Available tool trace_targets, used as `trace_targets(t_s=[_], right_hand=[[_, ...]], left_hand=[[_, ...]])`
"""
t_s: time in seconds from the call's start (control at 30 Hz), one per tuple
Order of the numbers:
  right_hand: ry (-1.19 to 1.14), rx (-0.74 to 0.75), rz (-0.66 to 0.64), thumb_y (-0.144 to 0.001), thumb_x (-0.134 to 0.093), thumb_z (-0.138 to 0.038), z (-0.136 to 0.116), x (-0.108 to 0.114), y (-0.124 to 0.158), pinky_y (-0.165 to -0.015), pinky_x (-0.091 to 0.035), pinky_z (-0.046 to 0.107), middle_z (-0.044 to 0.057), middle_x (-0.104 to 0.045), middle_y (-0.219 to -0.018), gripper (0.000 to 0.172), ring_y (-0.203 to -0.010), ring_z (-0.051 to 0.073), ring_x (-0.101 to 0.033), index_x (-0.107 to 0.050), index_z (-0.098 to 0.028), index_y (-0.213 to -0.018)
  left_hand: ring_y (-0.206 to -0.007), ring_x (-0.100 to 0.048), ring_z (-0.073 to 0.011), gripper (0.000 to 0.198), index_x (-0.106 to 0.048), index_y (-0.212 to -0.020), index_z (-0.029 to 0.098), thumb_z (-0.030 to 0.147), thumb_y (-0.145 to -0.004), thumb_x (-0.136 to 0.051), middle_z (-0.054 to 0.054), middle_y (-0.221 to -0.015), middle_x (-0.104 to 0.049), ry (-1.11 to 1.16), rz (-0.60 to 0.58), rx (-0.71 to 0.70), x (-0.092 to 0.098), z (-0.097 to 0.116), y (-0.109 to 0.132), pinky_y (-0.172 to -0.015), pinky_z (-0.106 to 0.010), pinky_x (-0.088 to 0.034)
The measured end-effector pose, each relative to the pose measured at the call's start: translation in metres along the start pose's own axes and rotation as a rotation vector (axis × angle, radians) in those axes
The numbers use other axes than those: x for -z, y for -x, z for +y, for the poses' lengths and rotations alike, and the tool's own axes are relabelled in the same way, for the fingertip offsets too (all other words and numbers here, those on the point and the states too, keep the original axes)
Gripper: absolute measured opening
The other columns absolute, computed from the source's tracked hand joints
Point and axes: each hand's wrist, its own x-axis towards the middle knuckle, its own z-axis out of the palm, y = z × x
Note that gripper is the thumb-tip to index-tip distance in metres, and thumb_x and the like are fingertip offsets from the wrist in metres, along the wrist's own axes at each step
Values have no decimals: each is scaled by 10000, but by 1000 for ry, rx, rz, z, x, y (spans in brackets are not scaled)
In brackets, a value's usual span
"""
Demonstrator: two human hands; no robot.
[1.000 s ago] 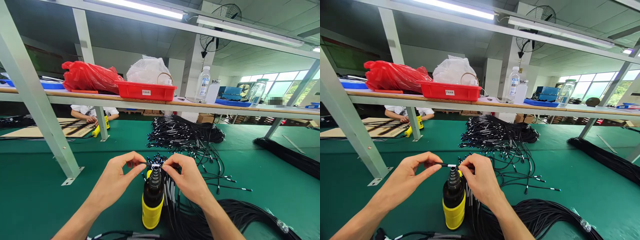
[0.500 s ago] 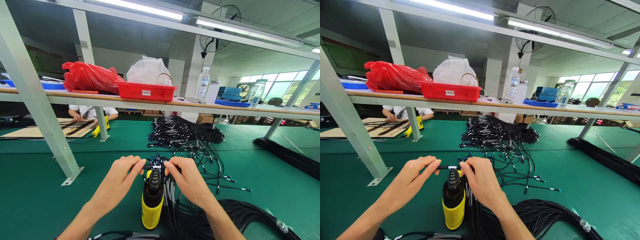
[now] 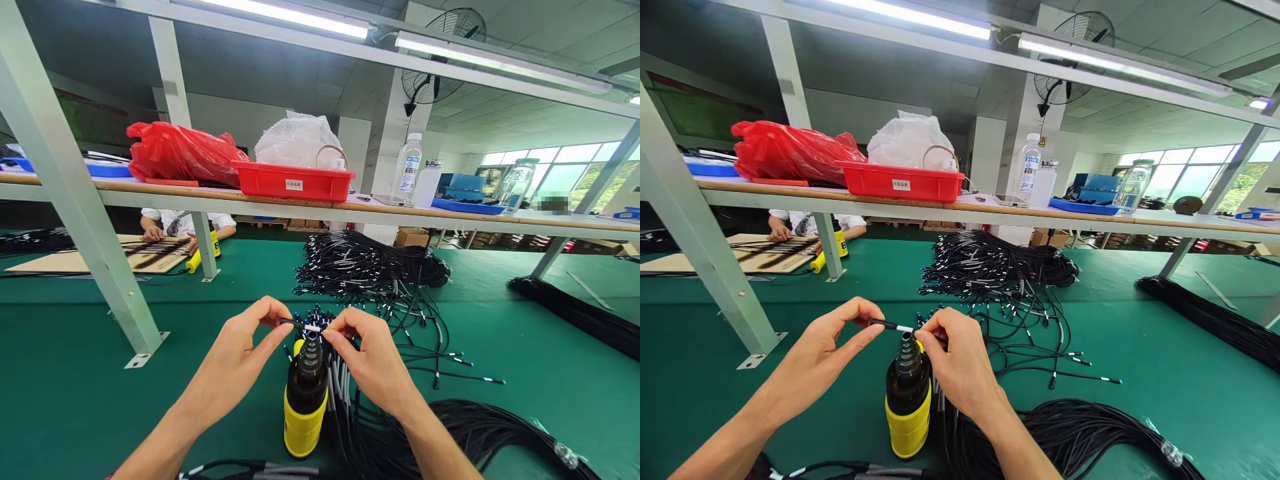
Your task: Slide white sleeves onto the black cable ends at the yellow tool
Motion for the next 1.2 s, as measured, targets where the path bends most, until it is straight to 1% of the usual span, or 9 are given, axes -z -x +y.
trace_targets(t_s=[0.17, 0.3, 0.57, 0.7, 0.77, 0.87, 0.93, 1.07, 1.2], right_hand=[[69, 14, -47, -970, -460, -292, 0, -1, 2, -577, -327, 233, -28, -596, -623, 362, -582, 111, -492, -606, -186, -656], [89, 28, -56, -989, -418, -290, -1, -3, 3, -576, -307, 235, -36, -552, -600, 396, -568, 108, -455, -547, -189, -628], [-30, 37, 35, -925, -482, -202, 2, -11, 5, -606, -354, 230, -18, -526, -709, 212, -662, 126, -472, -485, -194, -714], [-28, 30, 60, -931, -489, -246, 5, -10, 4, -592, -364, 242, -20, -532, -678, 241, -638, 129, -485, -511, -192, -696], [-24, -6, 110, -940, -482, -305, 17, -9, 1, -621, -400, 254, -4, -584, -703, 254, -667, 143, -529, -577, -188, -736], [-54, -74, 283, -934, -460, -413, 59, -11, 4, -862, -463, 342, 95, -664, -1060, 328, -979, 213, -605, -630, -165, -1068], [-117, -227, 395, -889, -470, -525, 97, -17, 15, -963, -449, 397, 158, -581, -1274, 523, -1145, 257, -568, -552, -145, -1238], [-239, -495, 422, -773, -564, -632, 157, -38, 58, -971, -469, 422, 180, -569, -1307, 691, -1202, 300, -550, -530, -154, -1272], [-271, -558, 329, -708, -658, -586, 169, -52, 91, -931, -487, 467, 178, -642, -1192, 641, -1139, 322, -588, -581, -163, -1185]], left_hand=[[-636, -468, -151, 401, -478, -682, 220, 467, -967, -342, 43, -639, -517, -168, -3, 3, -1, -1, 1, -628, -265, -349], [-599, -430, -152, 451, -404, -615, 218, 472, -973, -300, 41, -595, -466, -220, 11, 0, -2, -2, 0, -606, -277, -324], [-838, -550, -177, 238, -542, -889, 239, 451, -933, -443, 18, -885, -602, -69, 12, 15, -4, -3, 3, -737, -271, -404], [-912, -559, -187, 215, -545, -953, 239, 427, -934, -443, 2, -941, -610, -13, 44, 16, -3, -2, 3, -798, -284, -418], [-935, -560, -189, 230, -537, -1007, 240, 437, -934, -442, -6, -961, -615, 12, 97, 48, -1, -5, 3, -807, -284, -429], [-959, -564, -197, 250, -531, -1012, 233, 447, -931, -432, -24, -984, -628, -46, 126, 114, 1, -25, 10, -829, -299, -439], [-975, -572, -200, 231, -527, -978, 230, 415, -940, -395, -34, -1005, -638, -159, 25, 164, 0, -51, 23, -858, -314, -436], [-958, -604, -197, 135, -552, -932, 238, 211, -840, -458, -17, -978, -667, -333, -245, 312, -16, -113, 67, -844, -306, -436], [-876, -631, -214, 299, -608, -839, 235, 62, -625, -491, 3, -872, -693, -459, -449, 458, -35, -156, 110, -780, -305, -426]])
